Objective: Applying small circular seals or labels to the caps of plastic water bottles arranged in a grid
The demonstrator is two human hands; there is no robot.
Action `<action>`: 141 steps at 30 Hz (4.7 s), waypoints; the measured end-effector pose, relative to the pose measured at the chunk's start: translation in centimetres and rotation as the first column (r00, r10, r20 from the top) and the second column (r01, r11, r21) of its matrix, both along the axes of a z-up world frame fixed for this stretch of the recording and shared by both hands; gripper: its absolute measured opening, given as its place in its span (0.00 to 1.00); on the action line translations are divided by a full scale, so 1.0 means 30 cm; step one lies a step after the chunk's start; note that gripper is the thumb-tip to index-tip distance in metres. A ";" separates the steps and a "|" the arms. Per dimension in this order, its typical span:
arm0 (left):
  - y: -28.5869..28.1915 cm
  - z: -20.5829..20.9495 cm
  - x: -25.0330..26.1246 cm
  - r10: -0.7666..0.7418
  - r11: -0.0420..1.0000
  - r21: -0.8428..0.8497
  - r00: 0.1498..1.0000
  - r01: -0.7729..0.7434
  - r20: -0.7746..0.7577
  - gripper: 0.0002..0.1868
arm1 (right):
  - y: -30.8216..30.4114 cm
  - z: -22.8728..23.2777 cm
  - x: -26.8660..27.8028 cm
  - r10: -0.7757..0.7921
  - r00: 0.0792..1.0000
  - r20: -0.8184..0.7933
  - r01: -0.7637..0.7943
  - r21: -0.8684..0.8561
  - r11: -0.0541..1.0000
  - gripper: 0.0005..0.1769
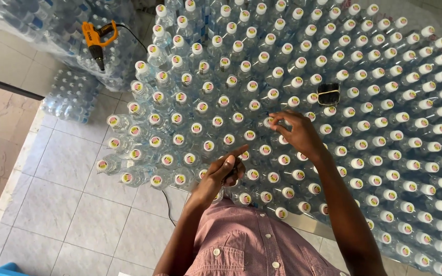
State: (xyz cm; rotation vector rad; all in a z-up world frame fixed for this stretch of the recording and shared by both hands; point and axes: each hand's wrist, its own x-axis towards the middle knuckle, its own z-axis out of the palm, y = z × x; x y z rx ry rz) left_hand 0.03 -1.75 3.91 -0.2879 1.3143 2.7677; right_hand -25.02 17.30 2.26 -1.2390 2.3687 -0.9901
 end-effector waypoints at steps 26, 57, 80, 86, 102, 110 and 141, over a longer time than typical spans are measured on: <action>0.081 0.067 -0.041 -0.178 0.984 0.012 0.983 0.179 -0.051 0.34 | 0.040 0.146 0.374 -0.086 0.909 0.408 0.186 -0.211 0.960 0.16; 0.054 -0.011 -0.052 -0.156 0.984 -0.088 0.988 0.155 -0.007 0.33 | 0.140 -0.014 -0.017 -0.230 0.973 -0.015 0.230 -0.006 0.973 0.18; 0.090 -0.038 -0.075 -0.193 0.976 -0.105 0.981 0.189 -0.021 0.33 | 0.125 -0.045 -0.061 -0.065 0.993 -0.099 0.079 0.154 0.985 0.24; 0.088 -0.022 -0.077 -0.195 0.976 -0.107 0.980 0.191 -0.031 0.33 | 0.105 -0.134 -0.101 -0.073 0.977 -0.203 0.146 0.377 0.915 0.29; 0.080 0.023 -0.090 -0.209 0.966 -0.157 0.978 0.207 0.000 0.33 | 0.099 -0.072 -0.085 -0.147 0.986 -0.079 0.166 0.398 0.902 0.26; 0.082 0.014 -0.077 -0.191 0.973 -0.137 0.982 0.188 -0.009 0.34 | 0.120 -0.021 -0.087 -0.044 0.998 -0.052 0.063 0.456 0.888 0.32; 0.221 -0.023 -0.109 -0.278 0.960 0.020 0.961 0.278 -0.001 0.32 | 0.129 0.223 0.363 -0.082 0.899 0.429 0.175 -0.183 0.967 0.19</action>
